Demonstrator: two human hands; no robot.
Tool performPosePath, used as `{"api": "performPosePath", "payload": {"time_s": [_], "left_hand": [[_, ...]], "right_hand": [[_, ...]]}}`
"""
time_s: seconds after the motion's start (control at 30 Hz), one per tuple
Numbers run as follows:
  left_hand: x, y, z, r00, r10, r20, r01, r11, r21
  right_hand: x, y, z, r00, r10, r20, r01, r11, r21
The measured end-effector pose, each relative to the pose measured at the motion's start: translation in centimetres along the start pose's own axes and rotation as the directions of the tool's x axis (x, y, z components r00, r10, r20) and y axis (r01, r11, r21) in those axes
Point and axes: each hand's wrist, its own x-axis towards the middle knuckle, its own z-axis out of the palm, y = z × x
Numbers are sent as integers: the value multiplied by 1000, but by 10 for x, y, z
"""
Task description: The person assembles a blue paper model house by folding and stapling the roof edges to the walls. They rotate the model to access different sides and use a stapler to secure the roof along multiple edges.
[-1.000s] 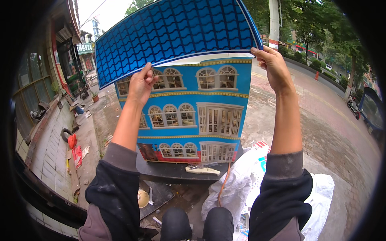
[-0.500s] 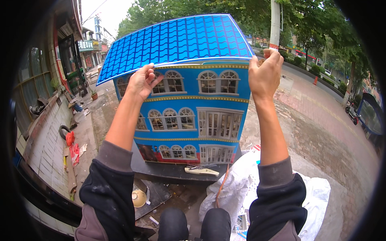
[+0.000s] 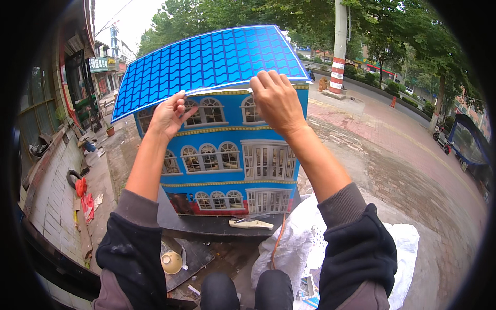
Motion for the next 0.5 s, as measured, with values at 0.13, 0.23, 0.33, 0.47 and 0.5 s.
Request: {"api": "performPosePath", "payload": {"time_s": [0.13, 0.23, 0.33, 0.47, 0.5], "left_hand": [[0, -1, -2, 1000, 5, 26, -5, 1000, 3], [0, 0, -1, 1000, -4, 12, 4, 1000, 14], [1, 0, -1, 1000, -20, -7, 20, 999, 38], [4, -3, -4, 1000, -17, -14, 18, 999, 48], [5, -4, -4, 1000, -16, 9, 16, 1000, 22]], "right_hand": [[3, 42, -3, 877, 480, -38, -456, 853, 254], [16, 100, 4, 376, 898, 229, -926, 357, 122], [14, 133, 17, 46, 752, 658, -977, -102, 185], [33, 149, 23, 290, 707, 645, -865, -95, 493], [40, 149, 22, 266, 738, 620, -820, -165, 548]]}}
